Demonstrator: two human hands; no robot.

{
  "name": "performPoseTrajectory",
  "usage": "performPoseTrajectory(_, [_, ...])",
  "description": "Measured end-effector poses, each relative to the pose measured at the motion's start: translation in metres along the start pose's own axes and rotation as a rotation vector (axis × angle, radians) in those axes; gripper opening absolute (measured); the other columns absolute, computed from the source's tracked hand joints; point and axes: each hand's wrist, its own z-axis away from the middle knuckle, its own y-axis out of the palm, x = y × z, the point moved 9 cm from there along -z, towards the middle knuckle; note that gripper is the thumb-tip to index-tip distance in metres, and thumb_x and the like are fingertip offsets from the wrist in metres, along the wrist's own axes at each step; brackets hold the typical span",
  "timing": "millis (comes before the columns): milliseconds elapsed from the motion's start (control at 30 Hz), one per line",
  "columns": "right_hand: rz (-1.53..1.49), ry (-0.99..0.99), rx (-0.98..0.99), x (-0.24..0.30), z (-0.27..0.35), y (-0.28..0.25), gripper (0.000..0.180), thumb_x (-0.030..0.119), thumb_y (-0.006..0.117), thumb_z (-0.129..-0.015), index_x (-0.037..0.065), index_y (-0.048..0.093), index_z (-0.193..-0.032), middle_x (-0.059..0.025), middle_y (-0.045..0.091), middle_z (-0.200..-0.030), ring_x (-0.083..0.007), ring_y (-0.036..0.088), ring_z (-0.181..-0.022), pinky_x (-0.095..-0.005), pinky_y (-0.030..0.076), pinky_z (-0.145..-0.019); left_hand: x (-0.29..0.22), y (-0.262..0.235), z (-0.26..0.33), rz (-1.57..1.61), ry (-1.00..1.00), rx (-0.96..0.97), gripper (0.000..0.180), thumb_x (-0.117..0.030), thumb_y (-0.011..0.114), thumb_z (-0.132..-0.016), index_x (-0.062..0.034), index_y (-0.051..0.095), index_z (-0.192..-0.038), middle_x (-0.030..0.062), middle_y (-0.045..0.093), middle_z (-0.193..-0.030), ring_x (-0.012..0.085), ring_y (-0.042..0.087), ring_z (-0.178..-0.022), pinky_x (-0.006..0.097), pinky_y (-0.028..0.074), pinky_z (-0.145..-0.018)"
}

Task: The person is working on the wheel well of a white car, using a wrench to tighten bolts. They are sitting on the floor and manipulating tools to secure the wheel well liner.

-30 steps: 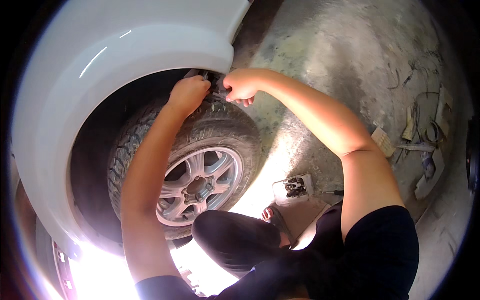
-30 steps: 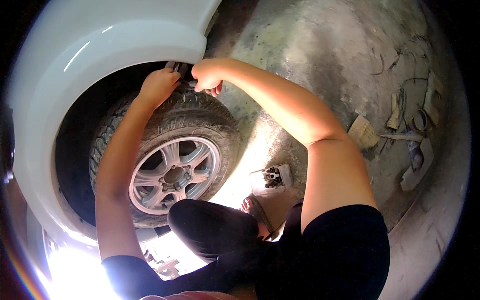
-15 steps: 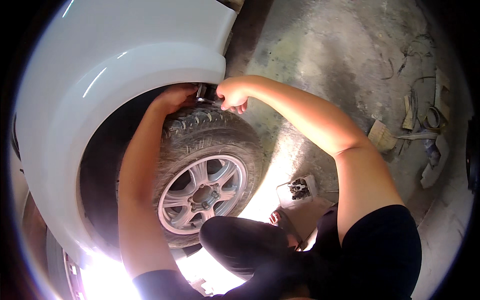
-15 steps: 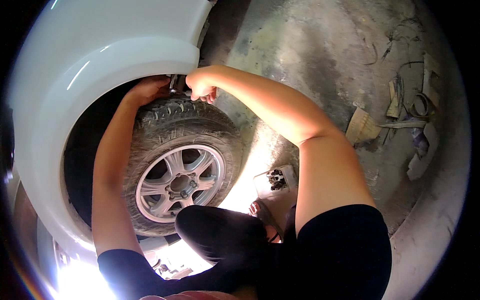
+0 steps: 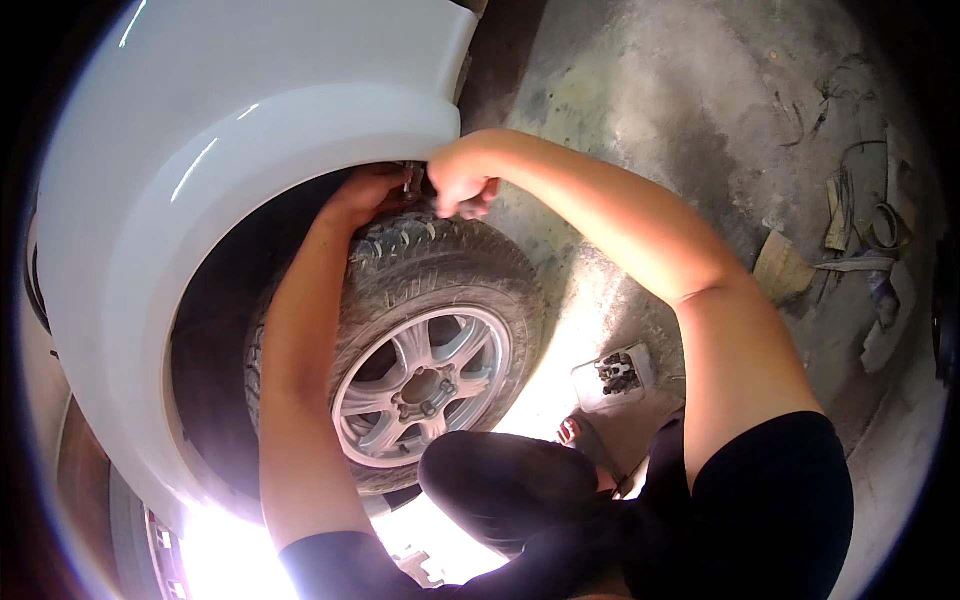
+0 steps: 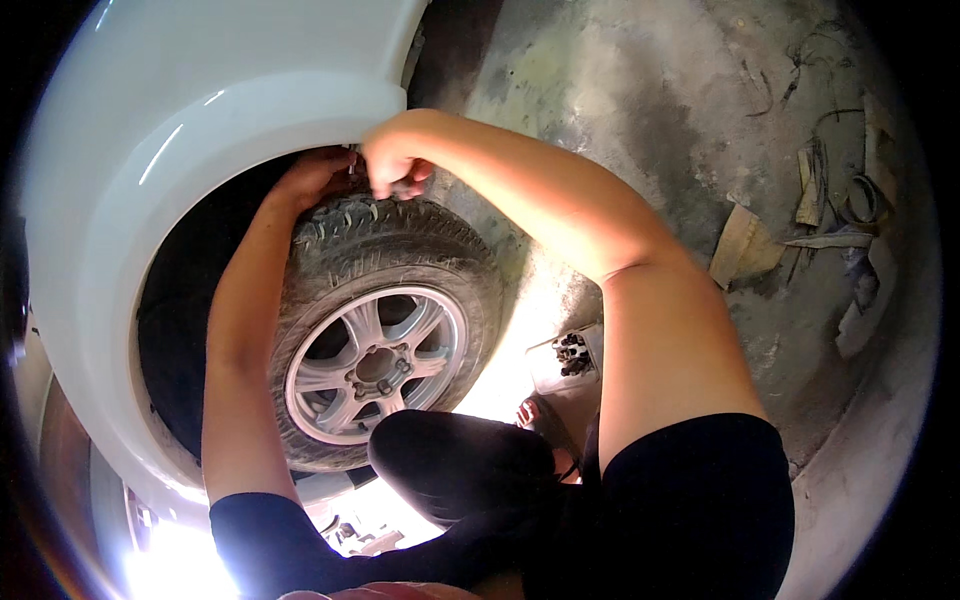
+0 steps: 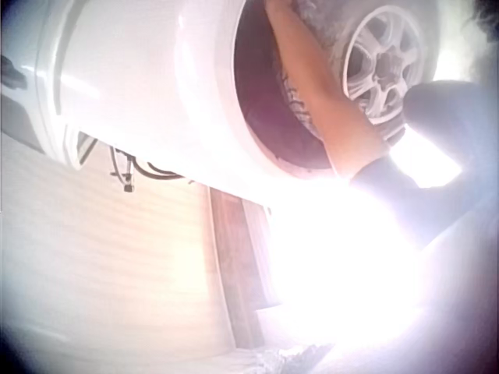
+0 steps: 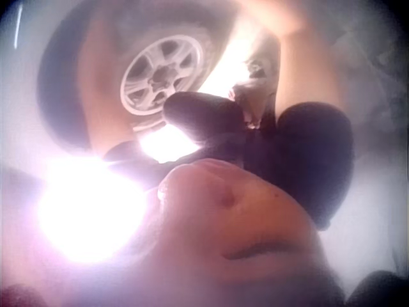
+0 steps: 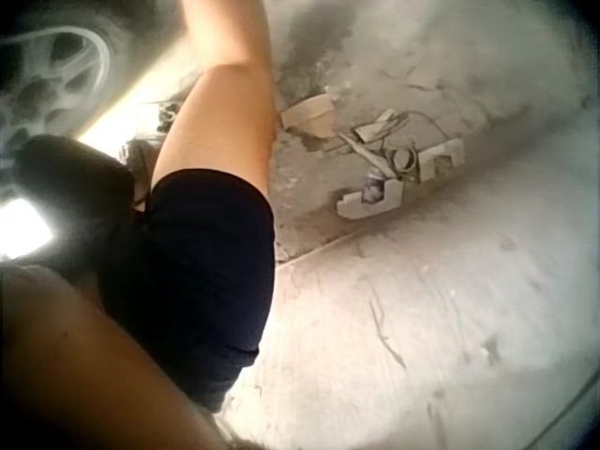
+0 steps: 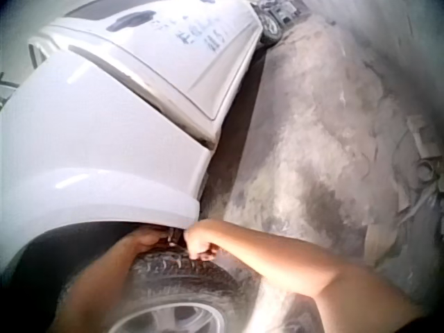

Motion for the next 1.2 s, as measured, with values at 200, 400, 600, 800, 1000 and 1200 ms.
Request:
performPoseTrajectory(200, [0.46,0.008,-0.386,-0.09,-0.109,0.004,0.031,0.018,0.072,-0.081,-0.001,0.069,-0.106,-0.0194,0.069,-0.092,-0.0304,0.068,-0.084,-0.0426,0.053,-0.072,-0.031,0.023,-0.021,0.006,0.101,-0.014,0.017,-0.015,0.062,-0.094,-0.0046,0.063,-0.108,0.0056,0.066,-0.093,0.0183,0.064,-0.086,0.034,0.051,-0.08])
performPoseTrajectory(400, [-0.045,0.024,0.165,-0.014,-0.021,0.014,0.035,0.035,0.065,-0.09,0.003,0.069,-0.076,-0.0073,0.071,-0.077,-0.0167,0.067,-0.07,-0.0352,0.052,-0.061,0.009,-0.008,-0.019,0.018,0.126,-0.037,0.024,-0.013,0.064,-0.093,-0.0037,0.061,-0.115,0.0071,0.066,-0.103,0.0203,0.064,-0.09,0.036,0.051,-0.08])
performPoseTrajectory(600, [-0.028,0.181,0.016,-0.079,-0.095,0.019,0.036,0.019,0.067,-0.091,0.001,0.06,-0.122,-0.0138,0.069,-0.098,-0.0207,0.066,-0.065,-0.034,0.057,-0.055,-0.011,0.003,-0.008,0.093,0.077,-0.119,0.016,-0.01,0.065,-0.092,-0.0046,0.063,-0.107,0.0055,0.065,-0.094,0.0189,0.064,-0.088,0.034,0.053,-0.08])
performPoseTrajectory(800, [0.143,0.051,0.04,-0.064,-0.085,0.009,0.034,0.026,0.072,-0.085,0.0,0.067,-0.106,-0.0132,0.071,-0.086,-0.0195,0.066,-0.066,-0.0276,0.049,-0.051,-0.001,0.002,-0.02,0.159,0.069,-0.062,0.02,-0.012,0.065,-0.092,-0.0051,0.061,-0.11,0.006,0.064,-0.098,0.0196,0.064,-0.091,0.035,0.053,-0.082])
performPoseTrajectory(1000, [-0.168,-0.108,0.268,-0.044,-0.053,0.016,0.028,0.032,0.072,-0.087,0.006,0.067,-0.096,-0.0088,0.071,-0.081,-0.0121,0.059,-0.055,-0.0273,0.045,-0.048,-0.011,0.006,-0.009,0.13,0.056,-0.118,0.015,-0.013,0.066,-0.092,-0.0062,0.062,-0.104,0.0049,0.064,-0.095,0.0192,0.063,-0.092,0.035,0.052,-0.083])
performPoseTrajectory(1200, [0.566,-0.006,-0.348,-0.068,-0.12,0.001,0.019,0.013,0.065,-0.079,0.002,0.073,-0.093,-0.0171,0.07,-0.094,-0.0349,0.067,-0.087,-0.0435,0.053,-0.073,-0.018,0.014,-0.038,0.156,0.142,0.045,0.015,-0.011,0.065,-0.092,-0.0046,0.062,-0.105,0.0064,0.064,-0.095,0.0198,0.063,-0.09,0.035,0.052,-0.083])
